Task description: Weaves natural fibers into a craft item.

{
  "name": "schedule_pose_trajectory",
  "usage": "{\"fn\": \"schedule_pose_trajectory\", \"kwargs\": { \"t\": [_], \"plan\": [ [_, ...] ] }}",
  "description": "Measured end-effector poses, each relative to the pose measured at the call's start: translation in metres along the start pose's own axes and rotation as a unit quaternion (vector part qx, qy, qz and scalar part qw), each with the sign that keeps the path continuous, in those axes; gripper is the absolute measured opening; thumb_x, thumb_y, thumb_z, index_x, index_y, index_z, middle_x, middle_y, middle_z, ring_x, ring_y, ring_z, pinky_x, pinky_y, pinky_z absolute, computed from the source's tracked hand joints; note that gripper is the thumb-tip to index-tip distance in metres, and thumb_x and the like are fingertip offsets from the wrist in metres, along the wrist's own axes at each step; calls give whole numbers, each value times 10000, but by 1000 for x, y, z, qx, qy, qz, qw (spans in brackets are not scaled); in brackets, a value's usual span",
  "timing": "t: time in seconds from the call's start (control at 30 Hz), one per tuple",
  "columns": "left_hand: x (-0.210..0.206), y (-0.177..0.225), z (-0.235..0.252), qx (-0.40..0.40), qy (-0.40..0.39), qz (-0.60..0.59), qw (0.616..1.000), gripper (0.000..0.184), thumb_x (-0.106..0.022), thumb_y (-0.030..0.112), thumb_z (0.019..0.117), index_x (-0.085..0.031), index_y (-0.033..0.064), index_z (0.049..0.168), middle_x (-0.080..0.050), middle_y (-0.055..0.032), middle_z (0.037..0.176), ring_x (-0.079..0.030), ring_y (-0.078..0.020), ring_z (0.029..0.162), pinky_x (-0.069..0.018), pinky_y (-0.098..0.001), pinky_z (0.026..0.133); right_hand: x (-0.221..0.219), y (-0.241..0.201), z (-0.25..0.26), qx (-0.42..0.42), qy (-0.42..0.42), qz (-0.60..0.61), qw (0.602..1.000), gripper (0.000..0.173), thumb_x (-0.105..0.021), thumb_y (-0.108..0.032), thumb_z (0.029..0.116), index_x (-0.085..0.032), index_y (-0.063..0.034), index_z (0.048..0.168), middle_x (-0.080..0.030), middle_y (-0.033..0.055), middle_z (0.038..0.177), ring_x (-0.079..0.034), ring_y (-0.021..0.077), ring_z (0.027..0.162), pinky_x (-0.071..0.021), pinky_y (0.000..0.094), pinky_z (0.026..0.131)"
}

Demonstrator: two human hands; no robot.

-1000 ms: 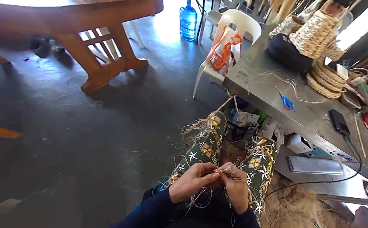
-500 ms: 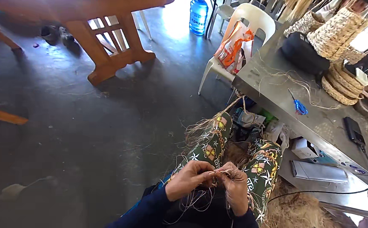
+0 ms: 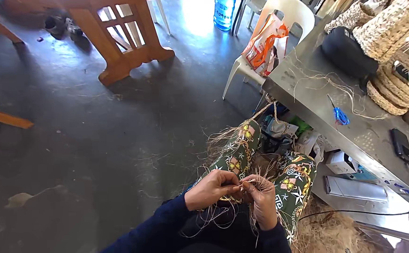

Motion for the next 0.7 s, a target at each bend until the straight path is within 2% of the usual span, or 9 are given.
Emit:
{"fn": "schedule_pose_trajectory", "kwargs": {
  "t": [0.1, 0.2, 0.23, 0.3, 0.4, 0.47, 0.57, 0.63, 0.7],
  "plan": [
    [-4, -2, 2, 37, -13, -26, 999, 112, -561, 47, 1027, -666, 34, 991, -745, 15, 851, -735, -72, 781, -625, -254, 775, 0, -5, 0, 34, -8, -33, 999, 94, -717, 53, 876, -774, -21, 889, -760, 25, 883, -694, 20, 778, -587, 180, 735],
    [0, -2, 4, 49, 16, -13, 999, 103, -587, 51, 1011, -673, 59, 956, -698, 61, 752, -680, -27, 663, -592, -201, 656, 3, -7, 1, 54, -10, -54, 997, 87, -728, 47, 870, -775, -21, 897, -752, 26, 896, -694, 31, 811, -587, 185, 763],
    [1, -3, 5, 52, 24, -7, 998, 101, -594, 54, 1008, -675, 62, 950, -686, 68, 739, -663, -18, 644, -579, -192, 637, 5, -7, 1, 50, -7, -53, 997, 87, -729, 45, 870, -772, -19, 912, -751, 23, 896, -684, 18, 787, -580, 171, 737],
    [4, -5, 7, 58, 39, -10, 998, 97, -595, 67, 1010, -673, 75, 952, -677, 71, 736, -650, -14, 629, -567, -184, 609, 13, -4, 1, 26, 16, -29, 999, 128, -721, 34, 869, -751, -27, 978, -734, -10, 830, -593, -33, 613, -506, 131, 560],
    [9, -4, 8, 39, 67, -21, 997, 99, -590, 88, 1011, -676, 94, 962, -671, 81, 745, -627, -3, 623, -535, -166, 582, 28, 2, 4, -34, 52, 64, 996, 147, -580, -101, 1005, -727, -96, 1001, -482, -115, 543, -364, -41, 408, -321, 148, 399],
    [12, 0, 11, 4, 91, -16, 996, 103, -593, 99, 1009, -686, 92, 964, -662, 87, 745, -599, 10, 612, -502, -150, 565, 31, 8, 6, -67, 57, 116, 989, 347, -423, -179, 1080, -737, -64, 986, -385, -125, 469, -325, -19, 372, -296, 172, 383],
    [12, 5, 17, -36, 125, 8, 992, 100, -600, 99, 1003, -692, 71, 973, -647, 94, 736, -552, 38, 587, -454, -126, 540, 27, 14, 5, -83, 46, 80, 992, 348, -366, -103, 1043, -697, -17, 1107, -485, -97, 548, -358, -26, 407, -311, 150, 398],
    [11, 7, 20, -51, 147, 23, 988, 97, -607, 99, 999, -691, 51, 987, -643, 93, 754, -554, 50, 612, -458, -121, 566, 25, 13, 5, -73, 48, 35, 996, 295, -448, -18, 982, -716, 11, 1103, -611, -56, 667, -383, -49, 440, -317, 127, 405],
    [10, 9, 22, -73, 177, 43, 981, 101, -603, 81, 990, -693, 34, 990, -661, 84, 787, -582, 63, 655, -485, -115, 608, 26, 10, 8, -45, 53, -11, 998, 188, -600, 0, 942, -750, 16, 1053, -743, 15, 880, -460, -55, 508, -382, 125, 454]
  ]
}}
Point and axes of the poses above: each hand's wrist, its own z-axis towards the middle knuckle, its own x-axis out of the back of the hand, y = z × x, the point moved 10 cm from there along z, towards the middle knuckle
